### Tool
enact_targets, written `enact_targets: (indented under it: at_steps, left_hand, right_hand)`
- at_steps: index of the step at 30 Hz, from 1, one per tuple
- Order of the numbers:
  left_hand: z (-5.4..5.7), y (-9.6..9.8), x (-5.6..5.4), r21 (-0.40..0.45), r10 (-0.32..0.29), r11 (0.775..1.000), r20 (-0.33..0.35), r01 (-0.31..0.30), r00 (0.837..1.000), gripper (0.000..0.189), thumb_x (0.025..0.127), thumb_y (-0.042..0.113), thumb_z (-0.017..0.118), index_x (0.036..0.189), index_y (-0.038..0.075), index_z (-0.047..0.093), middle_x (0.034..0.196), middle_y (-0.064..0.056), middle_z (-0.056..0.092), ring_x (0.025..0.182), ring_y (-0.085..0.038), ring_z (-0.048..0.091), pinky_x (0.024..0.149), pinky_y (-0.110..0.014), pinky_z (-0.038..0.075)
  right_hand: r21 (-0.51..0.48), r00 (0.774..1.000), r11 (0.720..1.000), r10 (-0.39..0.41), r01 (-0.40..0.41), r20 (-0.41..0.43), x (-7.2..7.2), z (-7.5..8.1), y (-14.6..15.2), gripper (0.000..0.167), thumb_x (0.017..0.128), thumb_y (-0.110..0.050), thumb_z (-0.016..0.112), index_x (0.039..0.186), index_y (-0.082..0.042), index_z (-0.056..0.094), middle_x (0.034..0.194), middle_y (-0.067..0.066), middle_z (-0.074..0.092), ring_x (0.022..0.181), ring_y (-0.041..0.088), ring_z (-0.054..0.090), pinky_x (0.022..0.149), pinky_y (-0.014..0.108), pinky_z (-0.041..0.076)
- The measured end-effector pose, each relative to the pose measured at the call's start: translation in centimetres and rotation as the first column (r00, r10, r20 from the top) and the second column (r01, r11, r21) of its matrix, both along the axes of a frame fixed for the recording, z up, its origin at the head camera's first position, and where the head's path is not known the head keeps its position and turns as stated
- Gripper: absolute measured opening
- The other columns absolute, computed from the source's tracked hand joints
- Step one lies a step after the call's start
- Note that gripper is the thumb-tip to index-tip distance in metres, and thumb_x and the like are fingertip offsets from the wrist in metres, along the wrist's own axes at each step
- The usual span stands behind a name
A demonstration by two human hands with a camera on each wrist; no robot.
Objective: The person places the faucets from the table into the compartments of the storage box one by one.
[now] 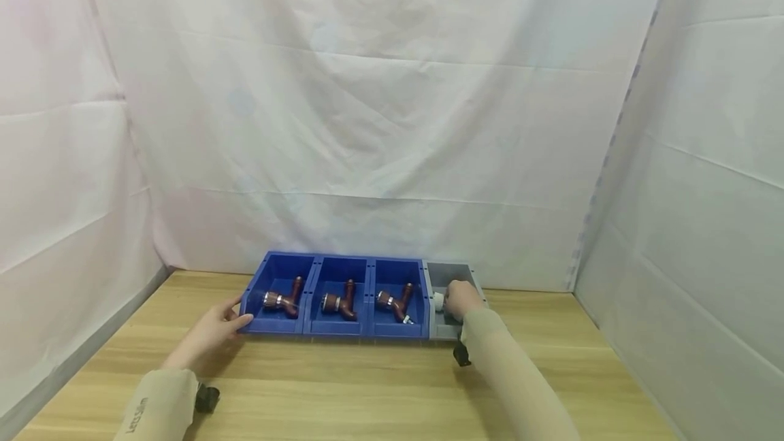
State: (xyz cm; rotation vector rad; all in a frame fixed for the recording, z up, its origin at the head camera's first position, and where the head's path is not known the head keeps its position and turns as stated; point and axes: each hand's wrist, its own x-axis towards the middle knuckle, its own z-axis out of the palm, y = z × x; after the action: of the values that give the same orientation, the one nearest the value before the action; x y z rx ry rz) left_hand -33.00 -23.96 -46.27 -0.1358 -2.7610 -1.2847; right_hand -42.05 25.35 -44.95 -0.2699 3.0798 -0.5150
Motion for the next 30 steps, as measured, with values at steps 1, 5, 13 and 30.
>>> enact_targets:
  at_steps: [1,5,13,30]
  left_hand:
    - [0.0,0.0,0.0,0.005,-0.002,1.000,0.002,0.002,1.000,0.061,0.095,0.014,0.062,0.144,-0.011,0.035,0.068,-0.006,0.053,0.055,-0.020,0.053,0.049,-0.032,0.043]
    - [0.3,-0.1,-0.3,0.020,-0.001,1.000,0.011,0.001,1.000,0.062,0.095,0.015,0.062,0.145,-0.010,0.034,0.070,-0.008,0.055,0.058,-0.022,0.055,0.050,-0.033,0.044]
    - [0.5,-0.4,-0.9,0.006,-0.010,1.000,0.005,0.010,1.000,0.062,0.096,0.015,0.062,0.144,-0.012,0.033,0.072,-0.008,0.056,0.058,-0.021,0.056,0.051,-0.033,0.045]
    - [1.2,-1.9,-1.9,-0.093,-0.026,0.995,0.040,0.029,0.999,0.064,0.096,0.020,0.061,0.143,-0.013,0.033,0.092,-0.013,0.066,0.072,-0.021,0.062,0.063,-0.037,0.050]
  right_hand:
    - [0.001,1.000,1.000,-0.005,0.005,0.001,0.0,0.1,0.0,0.015,0.079,0.000,0.073,0.094,0.001,0.073,0.092,0.012,0.069,0.082,0.026,0.063,0.070,0.042,0.053]
    - [-0.031,1.000,0.999,-0.015,0.015,0.000,0.1,0.8,-0.2,0.031,0.079,0.001,0.072,0.110,0.006,0.069,0.111,0.020,0.066,0.102,0.038,0.061,0.077,0.047,0.053]
    - [-0.100,0.998,0.995,0.010,-0.016,-0.058,0.4,2.0,0.0,0.033,0.085,-0.001,0.066,0.117,0.009,0.064,0.117,0.026,0.061,0.098,0.036,0.062,0.073,0.045,0.052]
    - [-0.265,0.952,0.958,0.019,-0.104,-0.305,3.0,2.9,2.9,0.031,0.088,-0.007,0.068,0.115,0.008,0.065,0.106,0.025,0.065,0.091,0.035,0.065,0.076,0.046,0.053]
